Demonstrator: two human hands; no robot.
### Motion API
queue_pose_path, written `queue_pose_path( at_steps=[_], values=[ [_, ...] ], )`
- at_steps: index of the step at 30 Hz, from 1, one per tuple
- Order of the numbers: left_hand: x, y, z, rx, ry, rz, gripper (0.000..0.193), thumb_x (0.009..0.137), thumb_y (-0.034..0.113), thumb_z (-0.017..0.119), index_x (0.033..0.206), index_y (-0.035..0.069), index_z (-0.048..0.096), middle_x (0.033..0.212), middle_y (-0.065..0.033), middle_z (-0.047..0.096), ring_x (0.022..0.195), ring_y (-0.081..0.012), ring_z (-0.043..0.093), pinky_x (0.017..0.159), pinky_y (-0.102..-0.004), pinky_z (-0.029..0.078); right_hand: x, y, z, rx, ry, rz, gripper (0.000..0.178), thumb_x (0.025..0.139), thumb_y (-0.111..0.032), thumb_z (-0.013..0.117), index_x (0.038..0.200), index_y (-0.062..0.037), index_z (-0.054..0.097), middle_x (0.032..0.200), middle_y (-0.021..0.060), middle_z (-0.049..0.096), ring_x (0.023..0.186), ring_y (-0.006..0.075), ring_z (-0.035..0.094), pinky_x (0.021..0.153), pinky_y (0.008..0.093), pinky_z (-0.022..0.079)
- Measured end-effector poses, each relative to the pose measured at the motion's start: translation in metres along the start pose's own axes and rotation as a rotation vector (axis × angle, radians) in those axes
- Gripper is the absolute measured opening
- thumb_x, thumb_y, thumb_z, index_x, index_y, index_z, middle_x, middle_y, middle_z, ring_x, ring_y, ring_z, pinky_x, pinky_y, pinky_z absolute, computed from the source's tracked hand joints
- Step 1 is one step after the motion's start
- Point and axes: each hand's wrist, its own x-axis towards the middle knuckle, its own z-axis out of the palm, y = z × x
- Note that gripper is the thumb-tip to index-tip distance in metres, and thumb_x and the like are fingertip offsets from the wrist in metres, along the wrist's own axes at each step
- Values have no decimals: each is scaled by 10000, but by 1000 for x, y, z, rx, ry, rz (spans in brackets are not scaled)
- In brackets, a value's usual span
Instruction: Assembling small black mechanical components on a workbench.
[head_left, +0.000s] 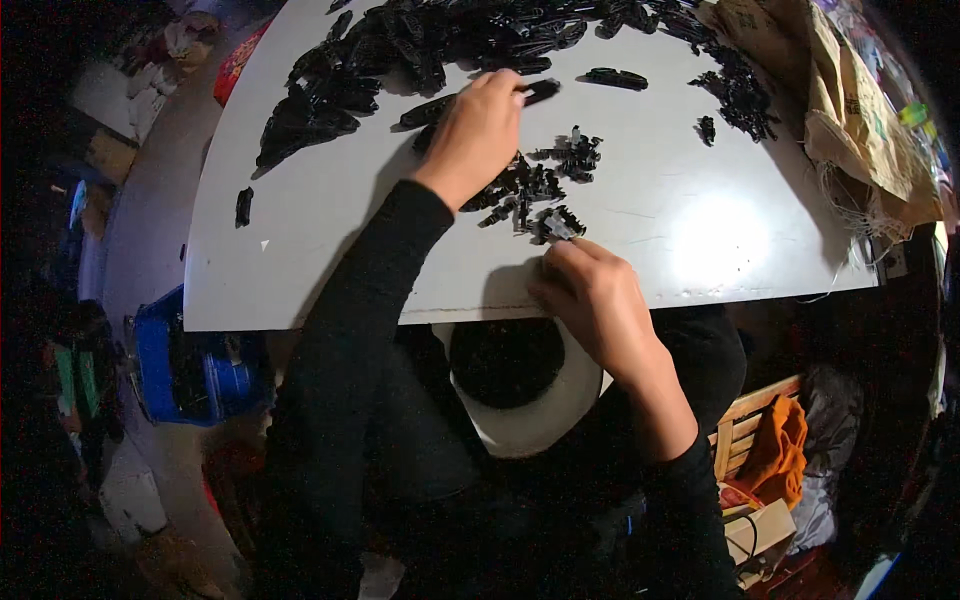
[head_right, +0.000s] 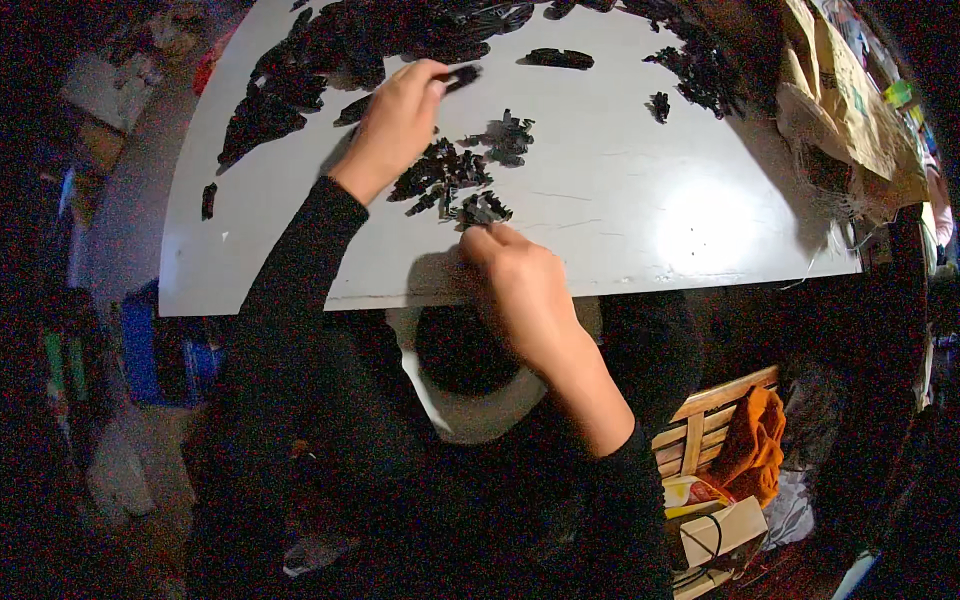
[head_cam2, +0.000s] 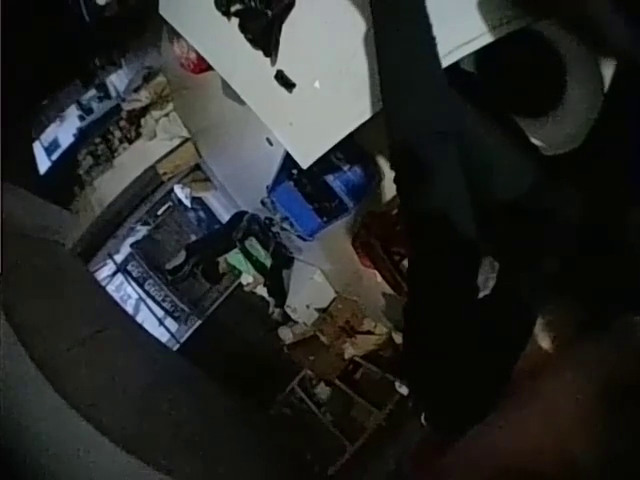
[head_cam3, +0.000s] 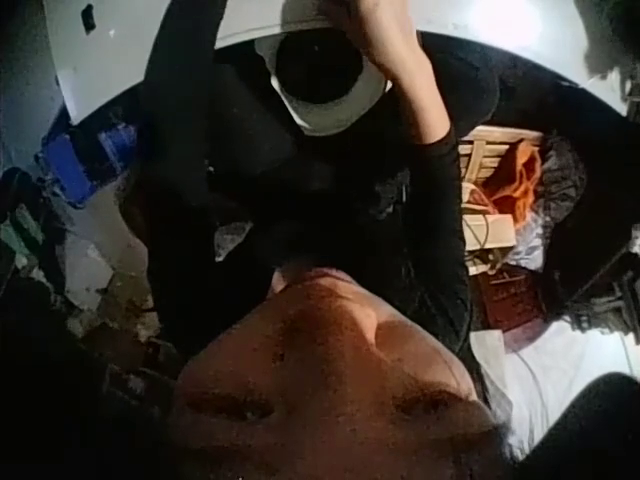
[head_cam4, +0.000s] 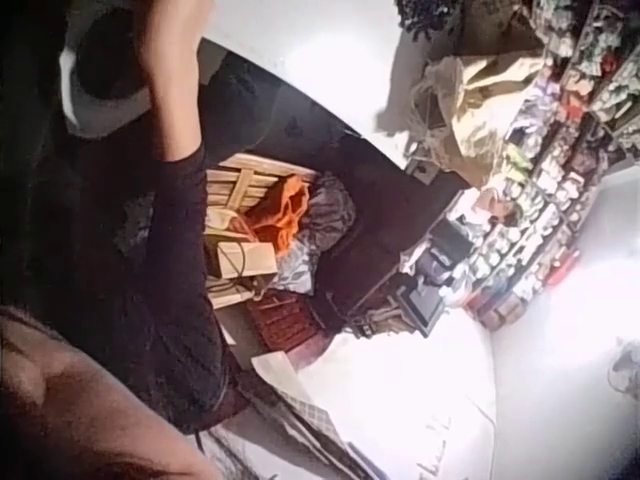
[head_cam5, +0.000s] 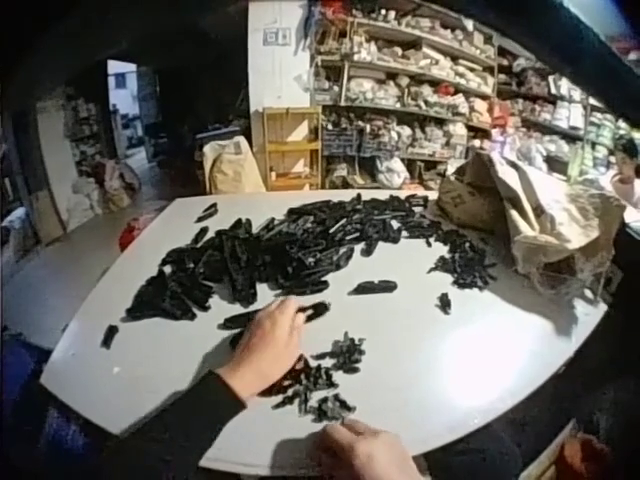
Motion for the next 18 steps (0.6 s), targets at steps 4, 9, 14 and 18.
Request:
queue_pose_path(
  at_steps=[4,9,14,18],
  values=[
    [-27,38,-24,-587,-53,-357,187,929,166,431,1077,51,432,765,-54,501,623,-159,480,573,-284,400,-2,-5,-9,1038,12,445,101,787,-33,635,842,-10,554,670,48,570,574,115,560,534,231,464],
    [-57,80,-38,-1242,-165,-684,269,976,250,358,1192,90,353,829,-20,473,602,-61,392,534,-193,338,-13,-4,-15,1264,52,523,98,807,-56,631,858,-6,563,693,28,584,564,100,563,554,214,478],
    [-85,91,-43,-1465,-212,-759,299,979,296,353,1159,83,463,849,-6,481,625,-42,406,522,-183,364,-17,-12,-6,1288,116,436,106,808,-69,636,856,-8,564,677,30,584,546,104,550,496,206,427],
    [-92,107,-40,-1271,-147,-859,310,983,308,337,1184,95,437,911,7,491,763,-40,457,600,-173,429,-14,-24,-11,1266,86,480,91,810,-71,635,838,-18,566,673,2,561,524,69,496,457,181,361]
  ],
)
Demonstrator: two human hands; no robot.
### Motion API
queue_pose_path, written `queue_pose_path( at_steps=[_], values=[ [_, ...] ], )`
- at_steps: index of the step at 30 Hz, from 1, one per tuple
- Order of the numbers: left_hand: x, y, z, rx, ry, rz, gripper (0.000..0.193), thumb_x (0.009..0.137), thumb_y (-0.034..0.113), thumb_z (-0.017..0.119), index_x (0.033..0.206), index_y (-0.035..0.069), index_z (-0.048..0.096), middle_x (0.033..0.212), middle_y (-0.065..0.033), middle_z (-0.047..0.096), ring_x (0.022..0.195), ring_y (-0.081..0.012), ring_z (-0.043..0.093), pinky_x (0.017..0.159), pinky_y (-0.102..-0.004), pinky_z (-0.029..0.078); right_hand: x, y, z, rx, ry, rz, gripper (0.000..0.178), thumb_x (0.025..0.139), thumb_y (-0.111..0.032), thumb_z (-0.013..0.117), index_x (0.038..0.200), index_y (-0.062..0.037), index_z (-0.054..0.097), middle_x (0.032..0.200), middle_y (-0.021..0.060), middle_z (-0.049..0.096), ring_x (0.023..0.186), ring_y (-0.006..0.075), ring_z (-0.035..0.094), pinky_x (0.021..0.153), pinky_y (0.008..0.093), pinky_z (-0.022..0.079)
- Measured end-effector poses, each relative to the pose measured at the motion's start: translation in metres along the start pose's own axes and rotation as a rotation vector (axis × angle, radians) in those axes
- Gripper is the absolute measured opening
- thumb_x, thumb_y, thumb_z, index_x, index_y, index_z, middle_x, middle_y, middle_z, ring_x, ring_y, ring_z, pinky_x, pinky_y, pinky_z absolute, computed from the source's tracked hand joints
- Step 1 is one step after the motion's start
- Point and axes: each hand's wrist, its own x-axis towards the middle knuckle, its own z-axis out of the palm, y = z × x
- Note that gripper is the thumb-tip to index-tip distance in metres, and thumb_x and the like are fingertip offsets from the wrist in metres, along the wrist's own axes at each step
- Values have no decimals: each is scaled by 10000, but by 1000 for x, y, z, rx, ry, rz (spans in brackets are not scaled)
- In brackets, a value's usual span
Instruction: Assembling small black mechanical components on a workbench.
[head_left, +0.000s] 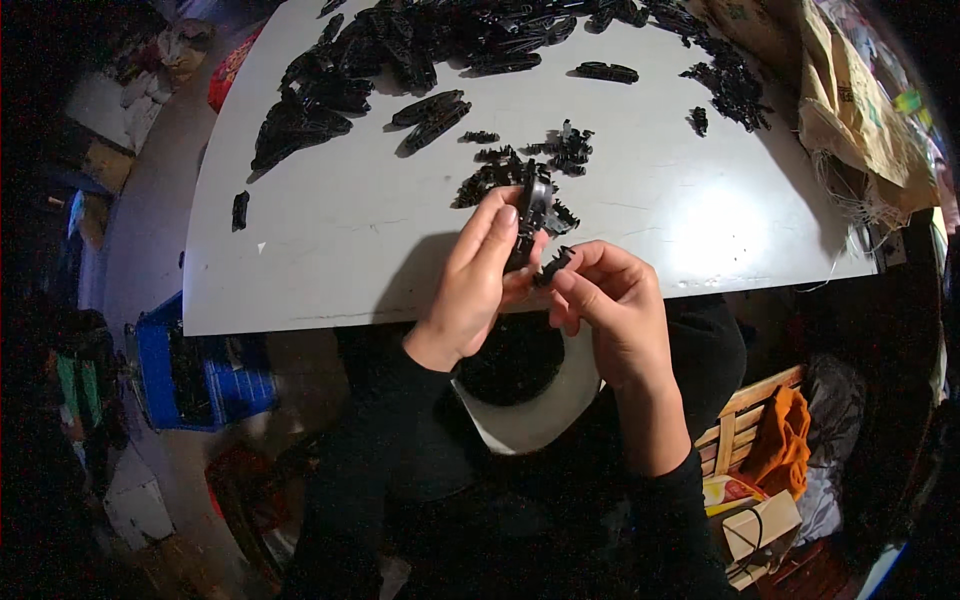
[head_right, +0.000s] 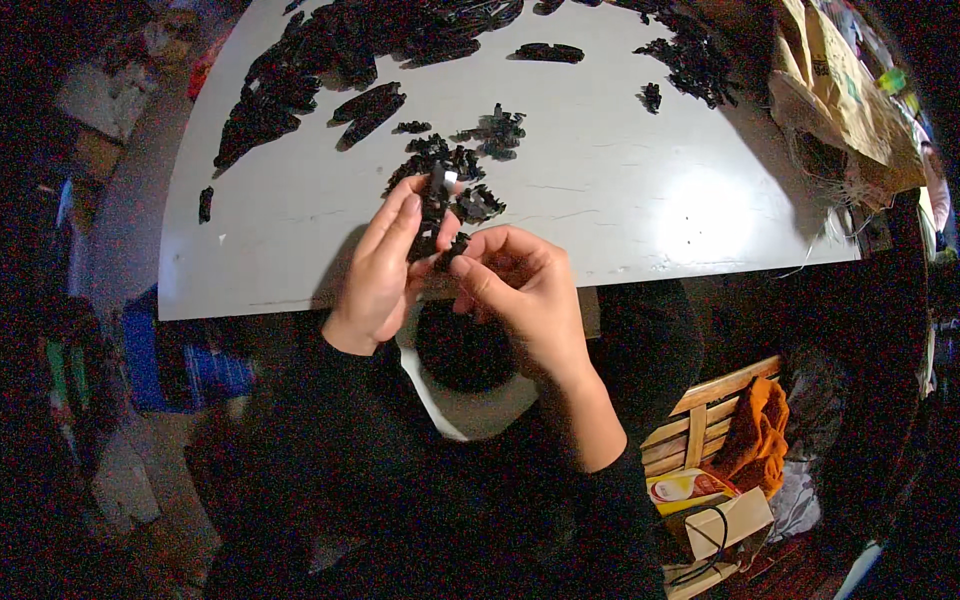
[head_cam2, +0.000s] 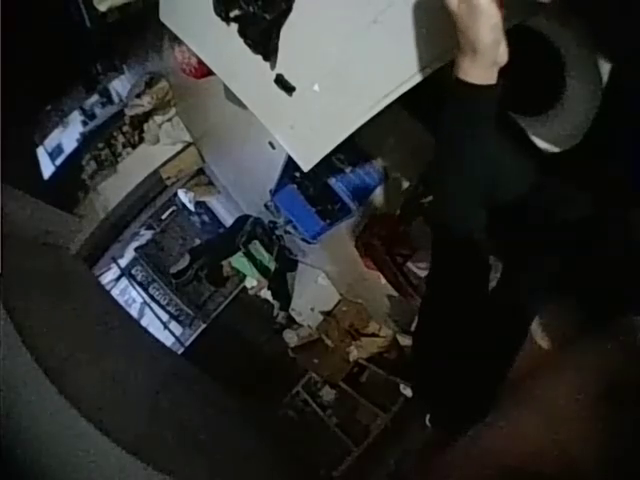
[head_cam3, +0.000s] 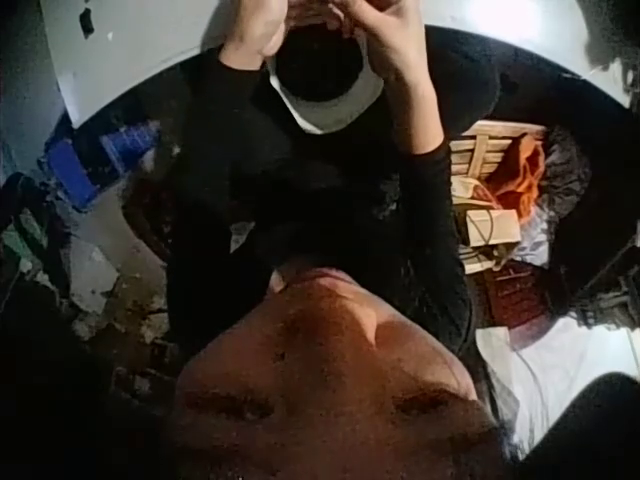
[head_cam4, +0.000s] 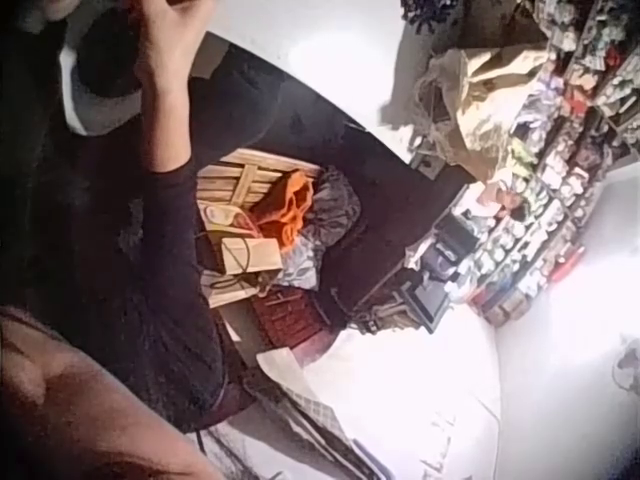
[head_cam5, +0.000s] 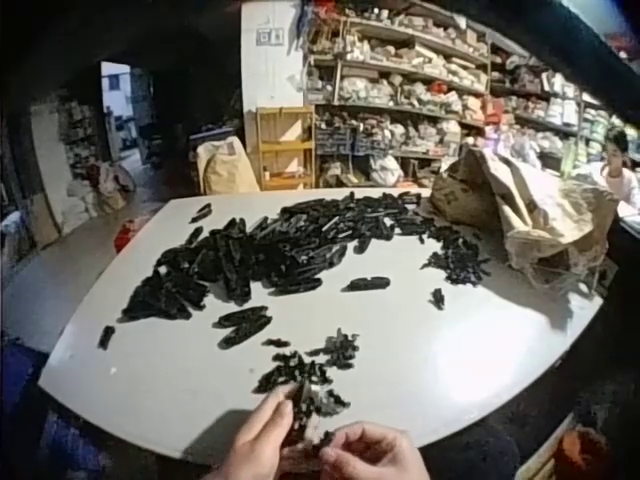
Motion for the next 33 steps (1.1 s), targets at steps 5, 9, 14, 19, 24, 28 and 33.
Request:
queue_pose_path(
  at_steps=[5,9,14,19,24,28,33],
  values=[
    [-10,0,8,178,-144,133,357,972,264,380,1271,72,346,980,-7,469,822,-46,468,687,-187,433,3,2,6,-2,83,-50,94,815,-85,634,839,-27,564,641,-25,526,501,37,446,435,161,314],
    [-17,2,2,405,-219,106,467,957,194,407,1366,35,248,1087,-64,487,872,-108,496,745,-255,439,2,2,8,-35,126,-106,158,827,-147,638,898,-45,542,687,-46,504,517,18,414,433,161,276],
    [-23,-3,5,513,-309,181,577,949,209,420,1433,106,124,899,-22,470,653,-70,393,573,-200,363,3,5,0,-5,65,-50,182,831,-188,643,913,-70,531,708,-63,482,528,1,378,437,162,250],
    [-24,-8,6,633,-338,290,549,944,183,417,1427,113,165,762,-13,475,573,-74,409,541,-220,375,-1,9,-13,44,-7,-24,166,806,-157,683,816,-28,579,663,-29,556,588,31,480,562,184,398],
    [-25,-12,7,596,-330,258,502,931,142,409,1401,102,234,754,-18,490,571,-73,438,540,-219,391,-3,8,-8,24,56,9,142,812,-134,667,825,-22,581,671,-17,566,607,41,517,532,186,415],
    [-24,-12,11,581,-325,286,495,925,117,405,1392,99,244,780,-21,504,587,-74,454,553,-223,406,-2,4,-7,36,54,-43,141,810,-131,665,841,-21,583,683,-10,570,606,49,527,526,185,417],
    [-27,-11,9,644,-356,419,528,890,39,411,1391,112,264,724,-24,514,571,-92,498,552,-245,434,-9,16,-13,34,28,-75,160,801,-141,673,864,-24,584,710,-2,574,611,56,521,550,191,414]
  ],
)
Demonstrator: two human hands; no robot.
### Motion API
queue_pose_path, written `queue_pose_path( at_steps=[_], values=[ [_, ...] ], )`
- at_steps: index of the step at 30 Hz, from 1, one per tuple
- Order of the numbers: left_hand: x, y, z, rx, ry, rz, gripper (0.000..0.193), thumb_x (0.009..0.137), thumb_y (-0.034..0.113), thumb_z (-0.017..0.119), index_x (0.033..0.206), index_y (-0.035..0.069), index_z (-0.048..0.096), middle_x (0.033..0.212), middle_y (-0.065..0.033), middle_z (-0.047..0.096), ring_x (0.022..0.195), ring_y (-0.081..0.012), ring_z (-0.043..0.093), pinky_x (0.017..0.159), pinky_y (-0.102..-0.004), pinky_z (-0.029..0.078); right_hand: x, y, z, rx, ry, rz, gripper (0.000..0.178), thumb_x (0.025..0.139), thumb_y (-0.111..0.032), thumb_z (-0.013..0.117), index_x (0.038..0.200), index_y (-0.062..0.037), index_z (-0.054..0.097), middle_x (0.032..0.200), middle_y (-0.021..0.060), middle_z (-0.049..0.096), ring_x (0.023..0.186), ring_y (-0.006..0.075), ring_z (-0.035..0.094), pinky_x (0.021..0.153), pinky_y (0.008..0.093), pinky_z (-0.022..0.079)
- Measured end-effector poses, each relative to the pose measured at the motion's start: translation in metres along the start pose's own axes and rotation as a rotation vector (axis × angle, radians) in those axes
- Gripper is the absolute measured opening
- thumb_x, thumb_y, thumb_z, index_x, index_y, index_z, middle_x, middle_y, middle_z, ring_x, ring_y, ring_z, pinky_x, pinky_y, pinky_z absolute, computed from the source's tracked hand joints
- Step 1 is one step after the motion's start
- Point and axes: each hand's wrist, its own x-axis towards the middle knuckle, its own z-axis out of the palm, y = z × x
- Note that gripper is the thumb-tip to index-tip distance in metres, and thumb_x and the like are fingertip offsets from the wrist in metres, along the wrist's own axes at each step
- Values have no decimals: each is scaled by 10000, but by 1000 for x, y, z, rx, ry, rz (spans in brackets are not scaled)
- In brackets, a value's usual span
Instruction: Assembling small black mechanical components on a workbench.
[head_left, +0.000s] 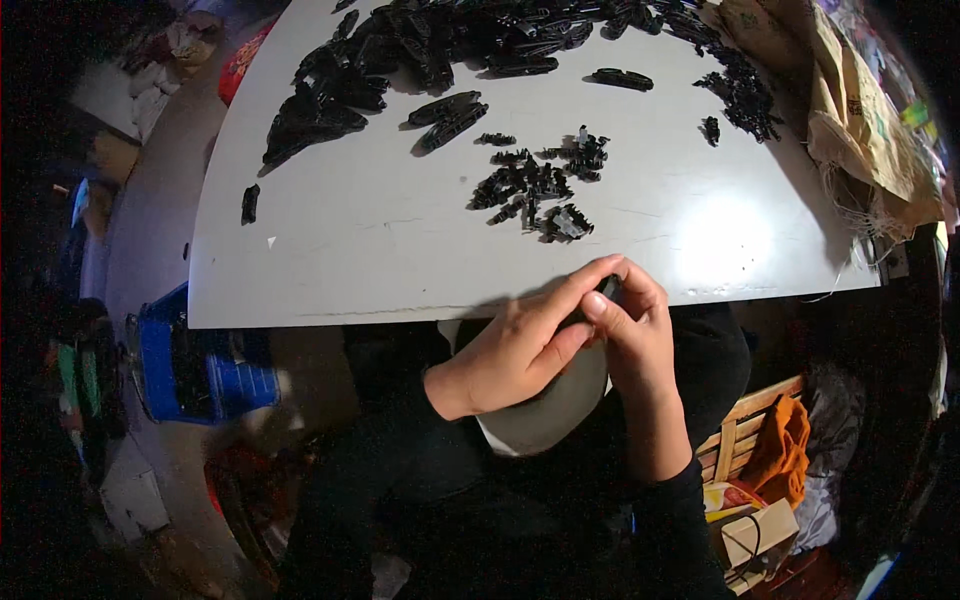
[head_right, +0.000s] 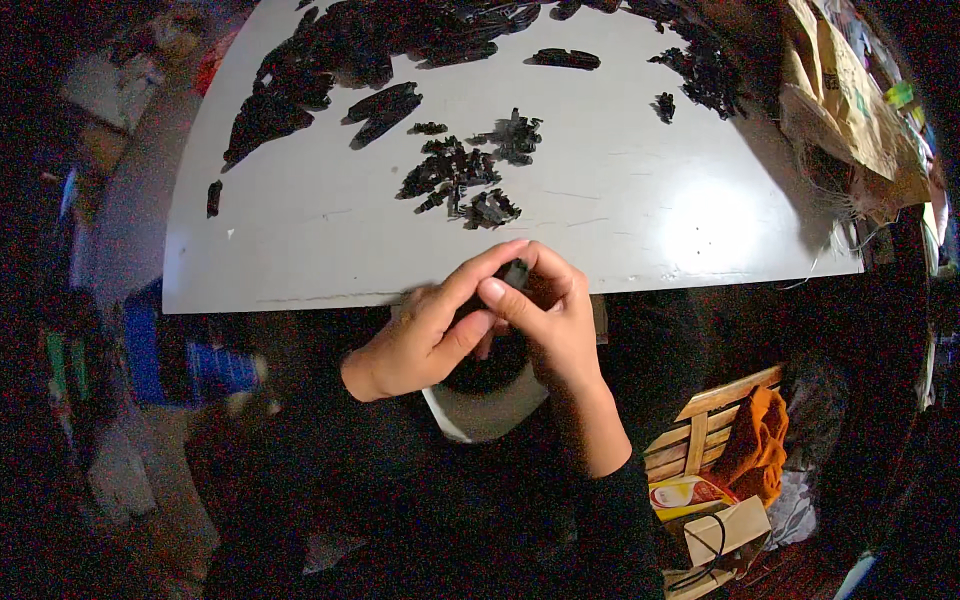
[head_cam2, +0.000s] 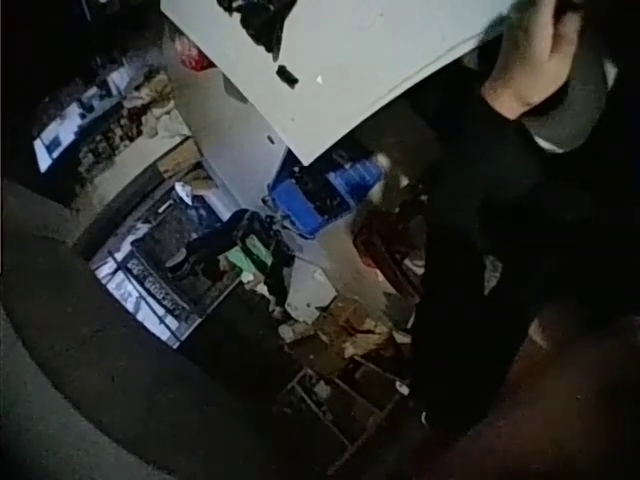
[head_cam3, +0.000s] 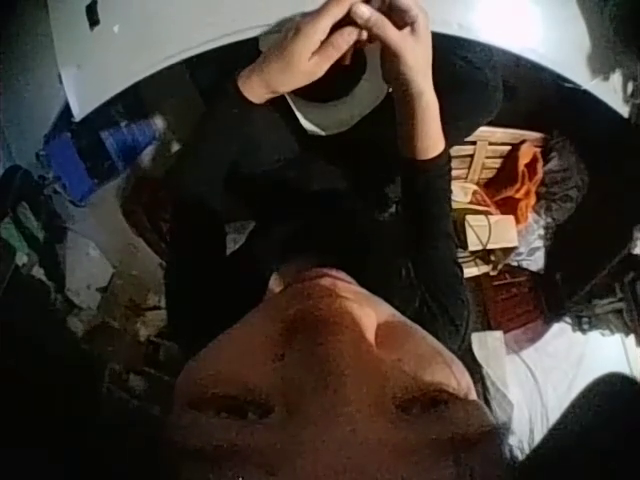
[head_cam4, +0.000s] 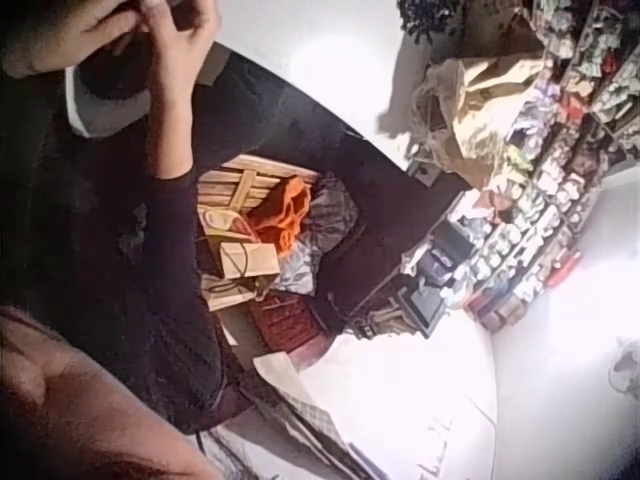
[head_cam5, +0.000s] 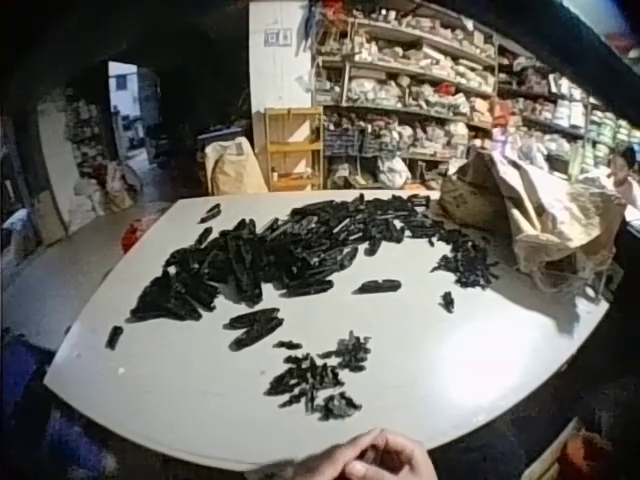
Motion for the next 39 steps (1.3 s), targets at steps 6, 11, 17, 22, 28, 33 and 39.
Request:
queue_pose_path(
  at_steps=[6,11,17,22,28,33,39],
  values=[
    [-8,3,-2,103,19,40,526,877,45,459,1376,83,298,849,-76,574,654,-132,555,636,-296,477,-10,-2,3,-127,-74,-2,177,791,-142,665,888,-19,582,737,2,569,653,76,525,604,214,427],
    [20,-27,-57,531,397,226,190,858,98,511,1008,65,624,928,-110,564,840,-234,510,783,-346,402,19,-8,-2,-135,146,-149,96,732,-43,510,813,-12,467,754,48,497,683,129,487,683,253,424],
    [50,-62,-112,1100,401,47,206,787,93,602,993,81,605,1035,-116,486,928,-297,466,800,-392,418,60,-6,6,-1158,135,-325,124,768,-84,620,844,6,579,736,83,588,622,190,573,579,286,451],
    [51,-69,-132,1217,429,-34,241,761,109,646,919,49,474,1008,-117,511,896,-318,506,729,-406,444,58,-8,11,-1328,147,-369,124,749,-95,658,835,-17,616,796,134,621,667,259,611,603,327,471],
    [28,-41,-115,36,570,-392,196,931,148,430,1118,88,422,824,-61,542,631,-140,531,538,-254,408,46,-5,11,-783,157,-336,141,801,-96,645,811,33,589,698,59,607,627,116,560,563,253,443],
    [14,-15,-72,-606,473,-314,269,966,172,300,1195,57,383,857,-58,522,555,-66,361,491,-185,302,36,-13,32,-265,-43,-64,124,824,-120,634,813,-29,551,698,25,593,483,39,458,414,172,328],
    [17,-10,-44,-531,462,-317,298,969,193,335,1231,75,414,918,-34,541,781,-65,501,638,-177,422,35,-13,38,-214,-103,-46,76,831,-97,593,821,-48,535,656,5,549,464,54,458,404,181,326]
  ],
)
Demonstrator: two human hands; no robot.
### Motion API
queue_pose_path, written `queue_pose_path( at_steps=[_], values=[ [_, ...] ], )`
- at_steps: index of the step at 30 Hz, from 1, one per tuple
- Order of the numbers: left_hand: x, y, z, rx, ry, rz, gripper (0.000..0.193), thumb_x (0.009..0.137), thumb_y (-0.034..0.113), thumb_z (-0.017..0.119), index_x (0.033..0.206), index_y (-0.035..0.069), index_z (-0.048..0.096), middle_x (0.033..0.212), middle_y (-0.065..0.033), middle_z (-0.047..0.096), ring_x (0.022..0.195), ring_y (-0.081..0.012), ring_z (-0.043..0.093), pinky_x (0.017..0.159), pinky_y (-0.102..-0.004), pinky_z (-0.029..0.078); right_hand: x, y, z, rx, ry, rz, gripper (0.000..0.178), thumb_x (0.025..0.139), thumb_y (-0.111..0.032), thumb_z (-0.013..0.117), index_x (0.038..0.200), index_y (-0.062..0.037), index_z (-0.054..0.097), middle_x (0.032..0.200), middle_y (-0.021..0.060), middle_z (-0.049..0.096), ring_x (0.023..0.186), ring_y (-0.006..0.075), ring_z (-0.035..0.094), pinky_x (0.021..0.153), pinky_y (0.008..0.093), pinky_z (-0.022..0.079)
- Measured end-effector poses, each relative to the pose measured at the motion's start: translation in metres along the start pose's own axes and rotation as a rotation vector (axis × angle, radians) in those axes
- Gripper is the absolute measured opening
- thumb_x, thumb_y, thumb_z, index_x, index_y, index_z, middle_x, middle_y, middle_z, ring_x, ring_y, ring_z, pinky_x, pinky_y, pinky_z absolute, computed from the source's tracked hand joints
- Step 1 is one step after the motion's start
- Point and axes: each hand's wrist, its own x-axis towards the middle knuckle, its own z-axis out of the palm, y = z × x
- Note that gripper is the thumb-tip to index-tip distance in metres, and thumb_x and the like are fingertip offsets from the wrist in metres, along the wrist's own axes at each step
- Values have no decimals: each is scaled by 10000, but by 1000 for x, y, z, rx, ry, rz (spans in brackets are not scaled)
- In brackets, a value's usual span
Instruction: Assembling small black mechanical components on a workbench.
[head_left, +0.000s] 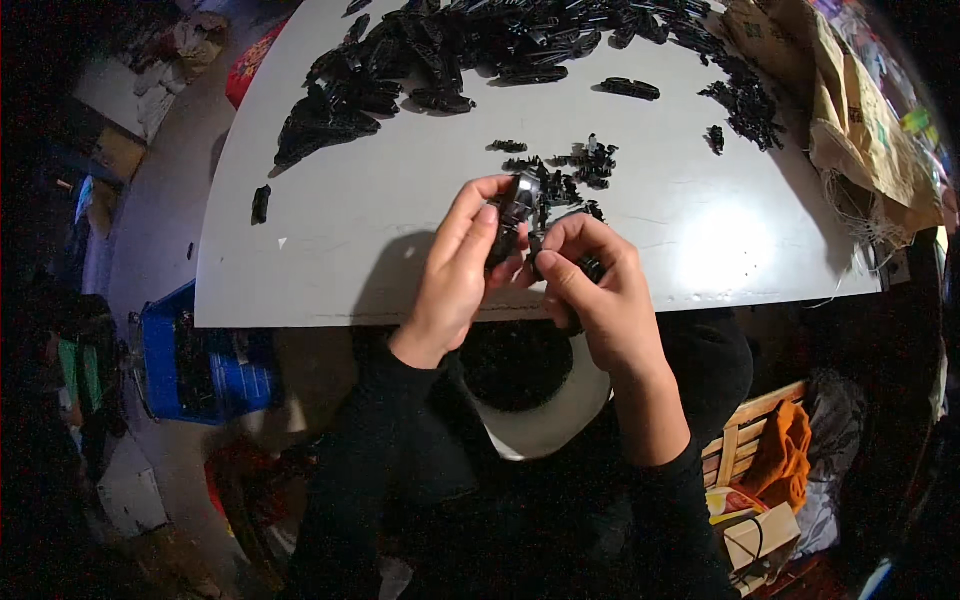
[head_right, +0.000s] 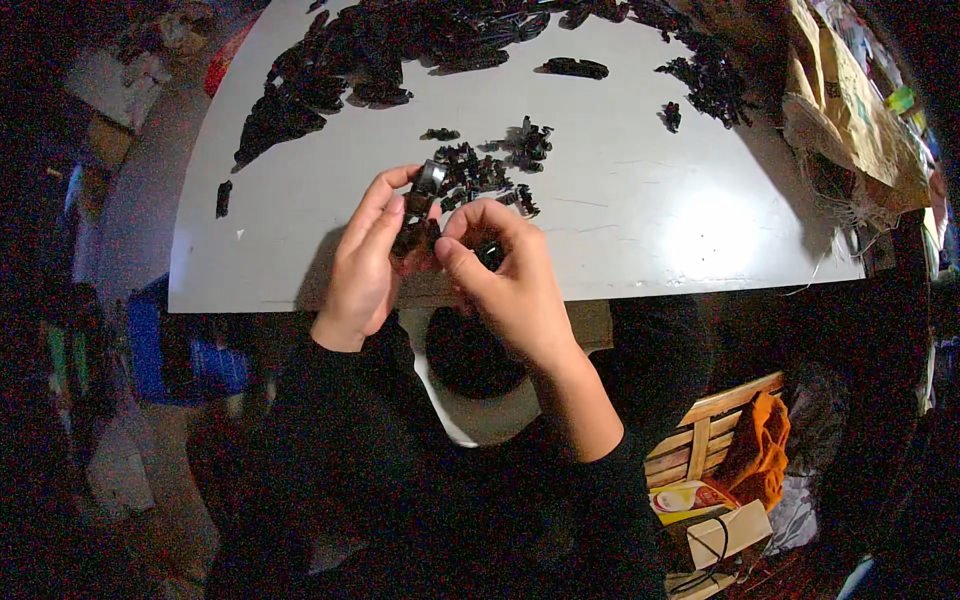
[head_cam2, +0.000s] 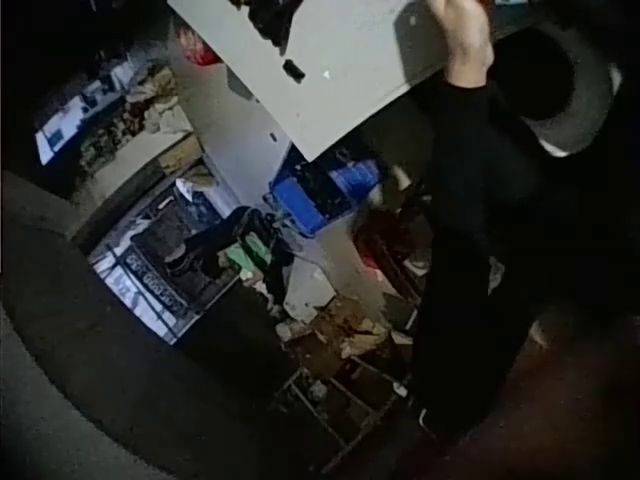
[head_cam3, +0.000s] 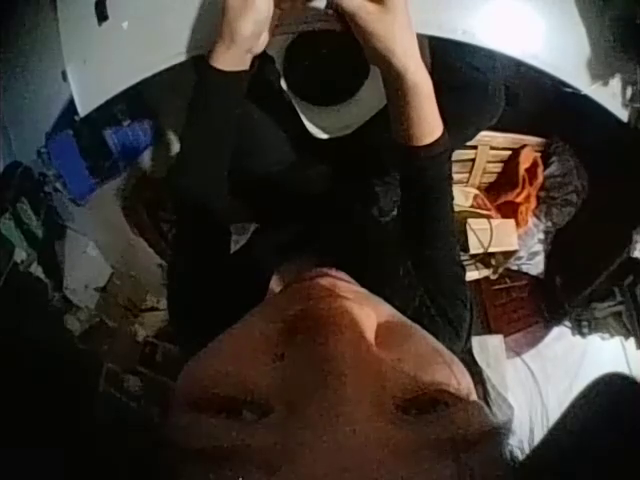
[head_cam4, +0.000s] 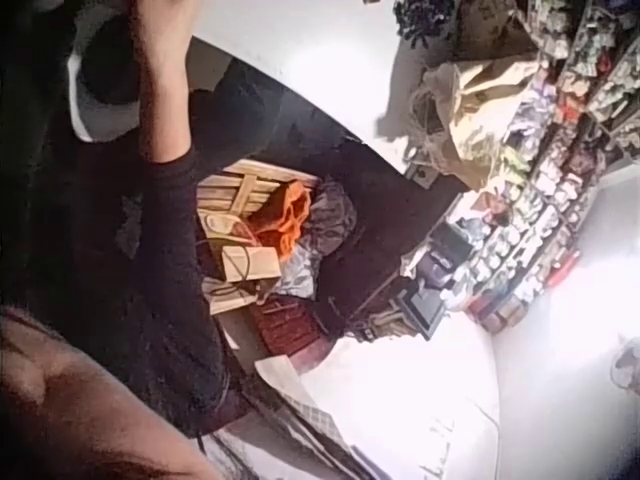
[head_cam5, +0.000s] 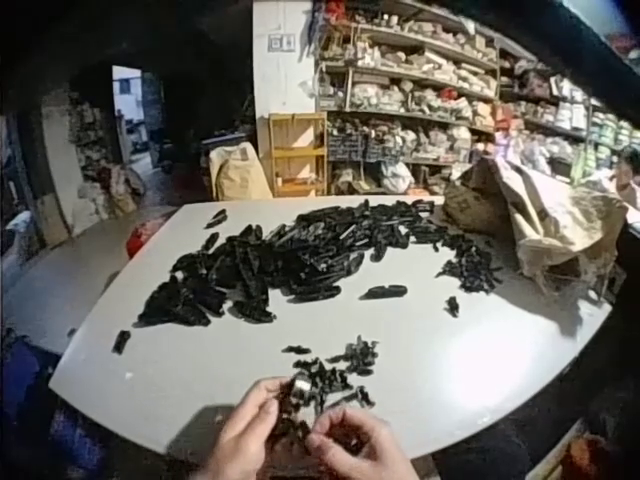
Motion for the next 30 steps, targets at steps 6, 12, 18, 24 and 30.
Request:
queue_pose_path(
  at_steps=[6,12,18,24,30],
  values=[
    [-13,0,-7,540,23,429,373,967,182,365,1288,-7,373,1214,-109,461,1145,-194,420,995,-302,299,-2,-2,18,-1,121,-31,83,799,-101,615,848,-47,576,664,-34,499,521,59,472,429,180,335],
    [-14,-21,11,488,-212,518,566,923,105,430,1391,-39,147,1441,-197,211,1337,-277,225,1072,-339,207,-15,14,-1,126,229,88,73,862,-101,554,852,-32,532,629,-7,511,497,57,450,441,189,341],
    [-22,-16,5,446,-283,464,603,893,-4,404,1409,-20,92,1465,-186,154,1348,-266,201,1081,-337,199,-19,25,4,181,203,13,100,883,-138,547,932,-61,506,629,-26,472,495,48,416,431,186,308],
    [-35,-13,1,430,-388,451,599,861,-49,398,1406,-13,151,1459,-152,207,1349,-232,206,1088,-320,183,-23,25,-8,-43,247,62,177,820,-139,646,870,-27,518,792,-32,507,700,41,450,601,198,384],
    [16,9,-22,876,-260,403,530,848,89,526,1350,107,357,1293,-137,416,1168,-269,422,997,-368,320,-24,12,-20,255,462,175,232,859,-314,559,816,-104,472,671,8,484,469,97,430,391,218,333]
  ],
)
